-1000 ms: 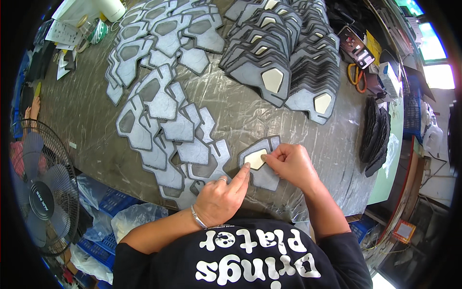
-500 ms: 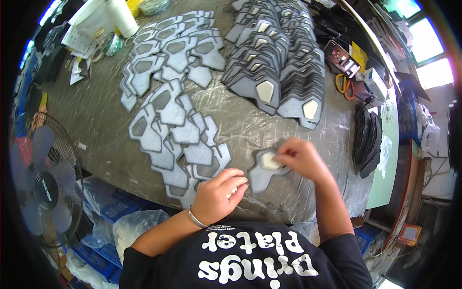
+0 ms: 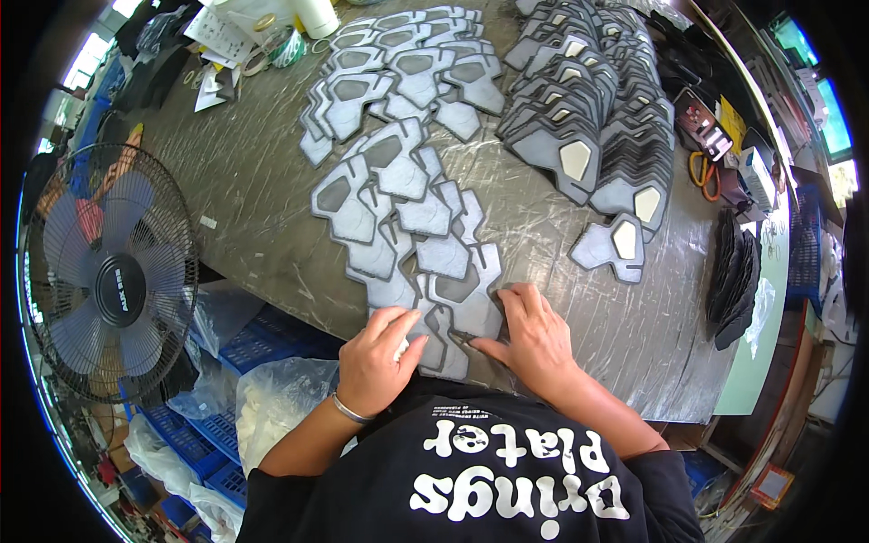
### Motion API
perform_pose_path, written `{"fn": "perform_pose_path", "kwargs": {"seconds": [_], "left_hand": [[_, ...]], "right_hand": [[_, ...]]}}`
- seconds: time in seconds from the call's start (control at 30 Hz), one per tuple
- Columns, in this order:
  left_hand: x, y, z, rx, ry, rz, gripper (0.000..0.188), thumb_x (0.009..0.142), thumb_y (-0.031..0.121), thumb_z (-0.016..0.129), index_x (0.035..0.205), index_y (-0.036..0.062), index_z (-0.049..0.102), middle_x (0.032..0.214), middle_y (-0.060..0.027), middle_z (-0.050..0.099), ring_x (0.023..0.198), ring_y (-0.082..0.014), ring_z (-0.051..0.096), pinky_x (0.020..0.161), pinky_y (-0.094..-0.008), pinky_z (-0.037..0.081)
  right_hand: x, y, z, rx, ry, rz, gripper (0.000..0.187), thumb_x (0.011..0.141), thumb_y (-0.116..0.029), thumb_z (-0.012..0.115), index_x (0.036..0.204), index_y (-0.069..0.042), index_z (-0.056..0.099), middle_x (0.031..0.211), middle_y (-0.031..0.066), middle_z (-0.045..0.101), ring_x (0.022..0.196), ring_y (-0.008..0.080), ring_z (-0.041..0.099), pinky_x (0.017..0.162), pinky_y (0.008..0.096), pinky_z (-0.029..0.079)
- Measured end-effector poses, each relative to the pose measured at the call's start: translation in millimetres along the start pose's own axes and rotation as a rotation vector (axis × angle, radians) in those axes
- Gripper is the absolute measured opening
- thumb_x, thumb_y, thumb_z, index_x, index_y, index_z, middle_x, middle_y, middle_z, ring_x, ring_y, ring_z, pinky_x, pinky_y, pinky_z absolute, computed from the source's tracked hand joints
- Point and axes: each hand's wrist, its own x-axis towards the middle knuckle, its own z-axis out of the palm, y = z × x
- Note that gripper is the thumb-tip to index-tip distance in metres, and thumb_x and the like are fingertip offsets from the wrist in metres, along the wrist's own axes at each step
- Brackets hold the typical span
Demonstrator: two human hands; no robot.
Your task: The person picks up small white adhesive pads from a large plastic bag and peels them from their backing paper before pressing them onto the center of grey shoe components on a table.
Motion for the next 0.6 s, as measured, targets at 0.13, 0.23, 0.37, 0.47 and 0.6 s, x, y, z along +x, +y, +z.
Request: {"fn": "perform_pose_path", "kwargs": {"seconds": [0.13,0.23,0.37,0.47,0.6], "left_hand": [[-8.1,-9.3,-7.5,0.090,0.032,-0.014,0.033,0.079,0.013,0.072,0.110,0.0045,0.064,0.111,-0.0110,0.062,0.081,-0.0285,0.066,0.068,-0.0342,0.053],[18.3,-24.8,-7.3,0.123,0.125,0.014,0.034,0.079,0.011,0.072,0.112,0.0046,0.064,0.113,-0.0114,0.062,0.088,-0.0292,0.066,0.072,-0.0340,0.053],[60.3,-30.2,-7.2,0.157,0.118,0.123,0.032,0.082,0.014,0.070,0.113,0.0075,0.064,0.115,-0.0078,0.061,0.081,-0.0273,0.067,0.068,-0.0347,0.054],[79.8,-33.8,4.8,0.417,-0.076,0.255,0.032,0.082,0.014,0.065,0.114,0.0125,0.065,0.121,-0.0051,0.058,0.066,-0.0229,0.064,0.058,-0.0330,0.054],[76.5,-26.9,9.2,0.645,-0.194,0.242,0.037,0.080,0.011,0.060,0.117,0.0138,0.064,0.125,-0.0047,0.057,0.066,-0.0224,0.064,0.057,-0.0336,0.054]], "right_hand": [[5.0,-9.6,7.4,0.028,-0.048,0.116,0.046,0.072,-0.029,0.080,0.101,-0.002,0.055,0.104,0.0144,0.060,0.089,0.0321,0.063,0.073,0.0401,0.052],[9.6,-0.9,15.6,0.095,0.072,0.129,0.043,0.075,-0.024,0.078,0.103,0.000,0.057,0.083,0.0114,0.065,0.069,0.0280,0.064,0.065,0.0356,0.051],[21.4,12.1,16.3,0.639,-0.058,0.410,0.032,0.079,-0.017,0.074,0.099,0.005,0.062,0.066,0.0059,0.060,0.060,0.0097,0.052,0.056,0.0274,0.045],[23.2,18.2,15.4,0.735,-0.076,0.436,0.026,0.081,-0.016,0.072,0.093,0.005,0.062,0.067,0.0054,0.061,0.060,0.0088,0.052,0.056,0.0273,0.045],[19.0,17.1,6.9,0.608,-0.158,0.290,0.021,0.086,-0.013,0.068,0.087,0.005,0.058,0.068,0.0019,0.059,0.061,0.0050,0.052,0.053,0.0227,0.043]]}}
